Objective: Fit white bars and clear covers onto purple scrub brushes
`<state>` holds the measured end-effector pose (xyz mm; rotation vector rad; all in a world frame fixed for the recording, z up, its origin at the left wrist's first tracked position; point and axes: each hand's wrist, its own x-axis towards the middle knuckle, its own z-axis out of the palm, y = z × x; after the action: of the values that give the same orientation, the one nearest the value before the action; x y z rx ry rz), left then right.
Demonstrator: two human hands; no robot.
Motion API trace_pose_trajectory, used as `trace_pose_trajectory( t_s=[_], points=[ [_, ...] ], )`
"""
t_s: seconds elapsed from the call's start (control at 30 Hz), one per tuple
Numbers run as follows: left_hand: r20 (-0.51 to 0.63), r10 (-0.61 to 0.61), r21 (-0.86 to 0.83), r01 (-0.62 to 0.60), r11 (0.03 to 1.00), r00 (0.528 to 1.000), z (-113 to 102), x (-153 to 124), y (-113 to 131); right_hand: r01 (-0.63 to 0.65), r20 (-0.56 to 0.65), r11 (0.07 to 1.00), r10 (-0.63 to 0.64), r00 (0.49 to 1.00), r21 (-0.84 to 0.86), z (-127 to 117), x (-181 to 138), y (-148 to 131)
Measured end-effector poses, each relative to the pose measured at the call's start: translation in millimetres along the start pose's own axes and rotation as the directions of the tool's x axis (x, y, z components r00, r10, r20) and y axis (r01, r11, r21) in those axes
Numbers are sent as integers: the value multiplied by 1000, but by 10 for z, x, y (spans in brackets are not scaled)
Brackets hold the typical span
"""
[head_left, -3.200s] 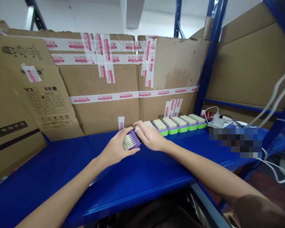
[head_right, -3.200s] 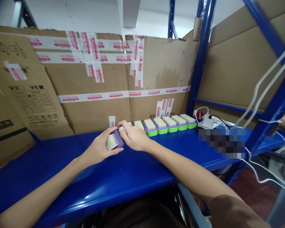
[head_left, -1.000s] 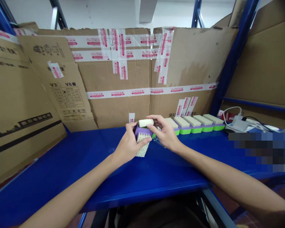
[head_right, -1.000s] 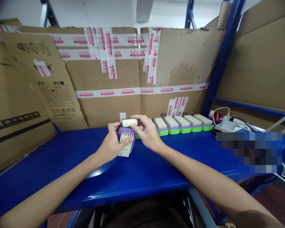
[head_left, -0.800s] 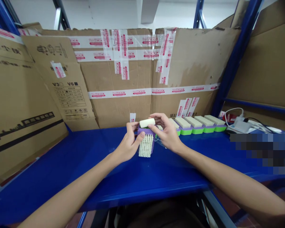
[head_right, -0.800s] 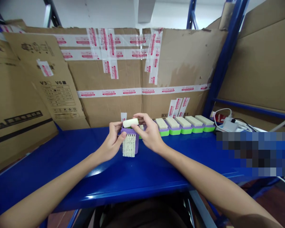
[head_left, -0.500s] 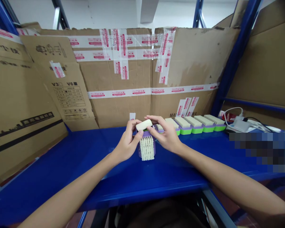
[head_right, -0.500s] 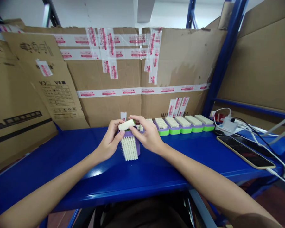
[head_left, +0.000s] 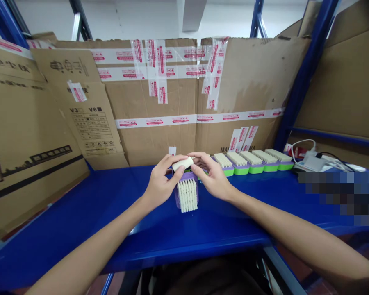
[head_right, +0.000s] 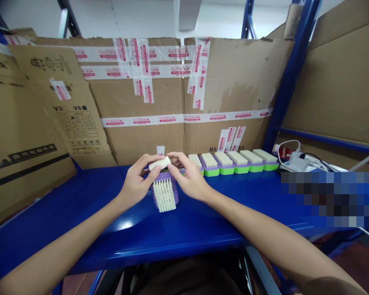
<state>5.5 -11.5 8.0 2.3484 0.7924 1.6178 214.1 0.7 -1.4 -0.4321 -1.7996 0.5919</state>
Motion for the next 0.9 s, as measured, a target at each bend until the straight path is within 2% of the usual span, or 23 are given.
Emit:
trace_pose_trajectory(
  t_s=[0.17,0.33,0.53,0.73,0.9],
  points=[
    [22,42,80,-44,996,999,-27,15,-19,-36,-31,998,38,999,55,7,-32,49],
    [63,50,121,-57,991,997,-81,51,-60,-91,25,992,89,996,91,-18,-6,52],
    [82,-30,24,28,999,996,-118,56,-106,-165,41,967,160,986,195,-17,46,69],
    [70,70,126,-79,989,995,-104,55,-90,-385,125,867,364,923,318,-16,80,33],
    [95,113,122,-125,985,989,-123,54,-76,-374,109,871,358,927,318,-34,96,32]
  ],
)
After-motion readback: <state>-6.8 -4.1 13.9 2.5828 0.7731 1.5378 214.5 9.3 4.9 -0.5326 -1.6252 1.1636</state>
